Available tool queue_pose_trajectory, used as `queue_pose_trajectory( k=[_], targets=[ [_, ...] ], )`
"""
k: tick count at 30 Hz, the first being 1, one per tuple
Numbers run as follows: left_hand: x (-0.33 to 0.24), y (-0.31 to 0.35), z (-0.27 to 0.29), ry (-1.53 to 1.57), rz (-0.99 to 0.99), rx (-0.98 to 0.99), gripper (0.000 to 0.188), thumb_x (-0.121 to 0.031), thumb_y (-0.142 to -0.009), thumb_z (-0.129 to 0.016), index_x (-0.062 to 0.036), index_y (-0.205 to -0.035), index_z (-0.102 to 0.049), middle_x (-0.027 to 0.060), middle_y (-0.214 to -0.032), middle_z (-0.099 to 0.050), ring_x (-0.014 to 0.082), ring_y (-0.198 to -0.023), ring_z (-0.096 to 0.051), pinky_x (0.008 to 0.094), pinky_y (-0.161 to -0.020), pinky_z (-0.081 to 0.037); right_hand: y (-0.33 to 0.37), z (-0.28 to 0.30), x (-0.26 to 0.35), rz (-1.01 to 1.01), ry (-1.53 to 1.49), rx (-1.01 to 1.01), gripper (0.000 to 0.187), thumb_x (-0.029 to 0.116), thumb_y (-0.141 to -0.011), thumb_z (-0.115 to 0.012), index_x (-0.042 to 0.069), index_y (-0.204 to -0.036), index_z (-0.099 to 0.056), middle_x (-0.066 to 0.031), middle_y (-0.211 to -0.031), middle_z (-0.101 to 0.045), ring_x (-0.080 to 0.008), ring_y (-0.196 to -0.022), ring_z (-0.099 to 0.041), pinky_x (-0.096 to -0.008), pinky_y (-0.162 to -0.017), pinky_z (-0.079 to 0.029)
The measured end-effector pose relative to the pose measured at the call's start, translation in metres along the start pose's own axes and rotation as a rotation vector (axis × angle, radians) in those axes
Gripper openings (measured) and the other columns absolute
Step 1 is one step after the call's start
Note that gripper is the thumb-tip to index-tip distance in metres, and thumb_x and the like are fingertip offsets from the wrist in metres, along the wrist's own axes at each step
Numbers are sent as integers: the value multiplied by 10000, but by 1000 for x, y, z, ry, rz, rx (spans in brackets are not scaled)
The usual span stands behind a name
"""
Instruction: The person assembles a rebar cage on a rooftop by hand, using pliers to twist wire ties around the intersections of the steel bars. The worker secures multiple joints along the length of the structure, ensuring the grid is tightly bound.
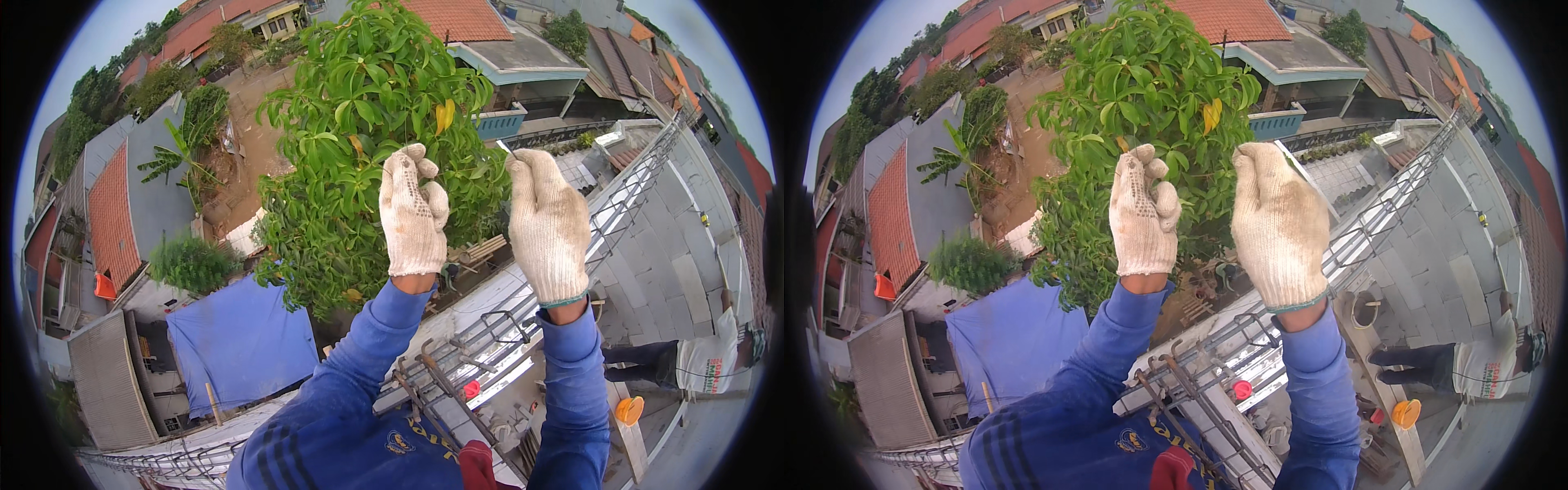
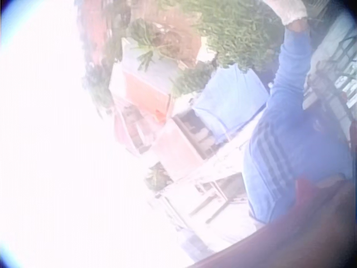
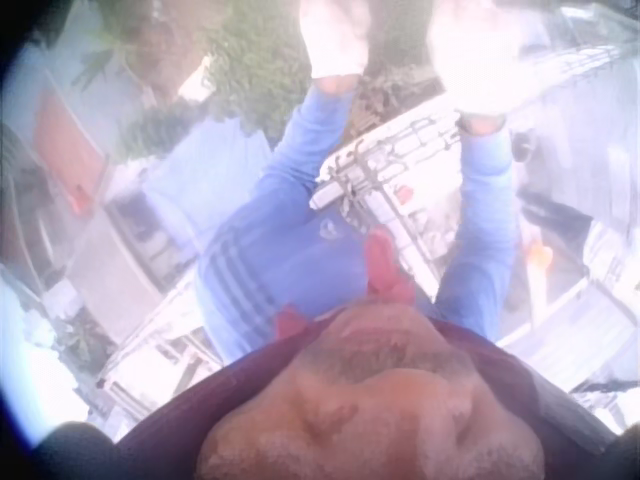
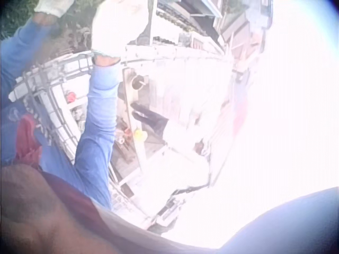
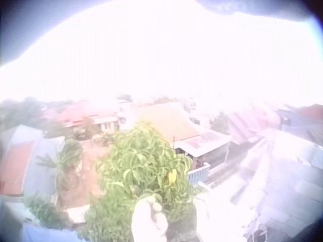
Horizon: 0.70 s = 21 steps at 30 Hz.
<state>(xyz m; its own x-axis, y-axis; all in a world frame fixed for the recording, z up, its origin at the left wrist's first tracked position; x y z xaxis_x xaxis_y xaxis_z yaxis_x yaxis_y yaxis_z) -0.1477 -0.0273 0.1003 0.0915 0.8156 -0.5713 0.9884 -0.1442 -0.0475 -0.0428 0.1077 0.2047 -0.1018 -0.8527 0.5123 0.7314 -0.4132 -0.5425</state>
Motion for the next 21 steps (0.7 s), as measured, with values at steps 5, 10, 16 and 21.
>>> queue_pose_trajectory(
  k=[5, 10, 16, 21],
  targets=[
    [22, 10, -15, -116, 123, 226, 241, -313, -1159, -590, -79, -1179, -647, -45, -762, -453, 49, -538, -359, 240, -443, -262, -18, 5, -22, -244, -476, 72, 312, 254, -1122, -576, 17, -1265, -719, -115, -1030, -784, -208, -843, -730, -370, -773, -570],
    [45, 28, -31, -259, 267, 357, 231, -307, -1159, -597, -86, -1127, -658, -86, -723, -399, 25, -578, -327, 225, -492, -243, -52, 25, -35, -294, -696, -45, 366, 297, -1120, -600, 0, -1311, -692, -80, -1106, -804, -87, -699, -628, -267, -605, -502],
    [54, 34, -34, -380, 407, 414, 249, -326, -1155, -598, -92, -1097, -659, -108, -732, -402, 8, -592, -338, 214, -527, -257, -50, 39, -39, -316, -913, -116, 357, 252, -1089, -650, 0, -1342, -667, -83, -1109, -811, -48, -556, -539, -238, -481, -453],
    [54, 39, -34, -591, 432, 585, 292, -348, -1164, -563, -78, -1108, -659, -66, -766, -480, 33, -629, -409, 235, -540, -328, -46, 31, -37, -183, -767, -158, 354, 234, -1070, -684, -25, -1308, -729, -95, -1092, -805, -118, -817, -721, -272, -744, -591]
  ],
)
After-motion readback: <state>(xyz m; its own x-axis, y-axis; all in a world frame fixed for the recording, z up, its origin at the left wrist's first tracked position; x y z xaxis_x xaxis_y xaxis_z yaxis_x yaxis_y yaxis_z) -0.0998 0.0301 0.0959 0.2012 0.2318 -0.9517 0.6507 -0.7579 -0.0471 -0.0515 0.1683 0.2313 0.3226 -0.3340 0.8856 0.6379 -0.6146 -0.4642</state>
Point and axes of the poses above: each hand's wrist, its own y-axis away from the middle knuckle, its own z-axis out of the back of the hand, x = y × z, the point moved 6 cm from there along -y, towards the middle knuckle
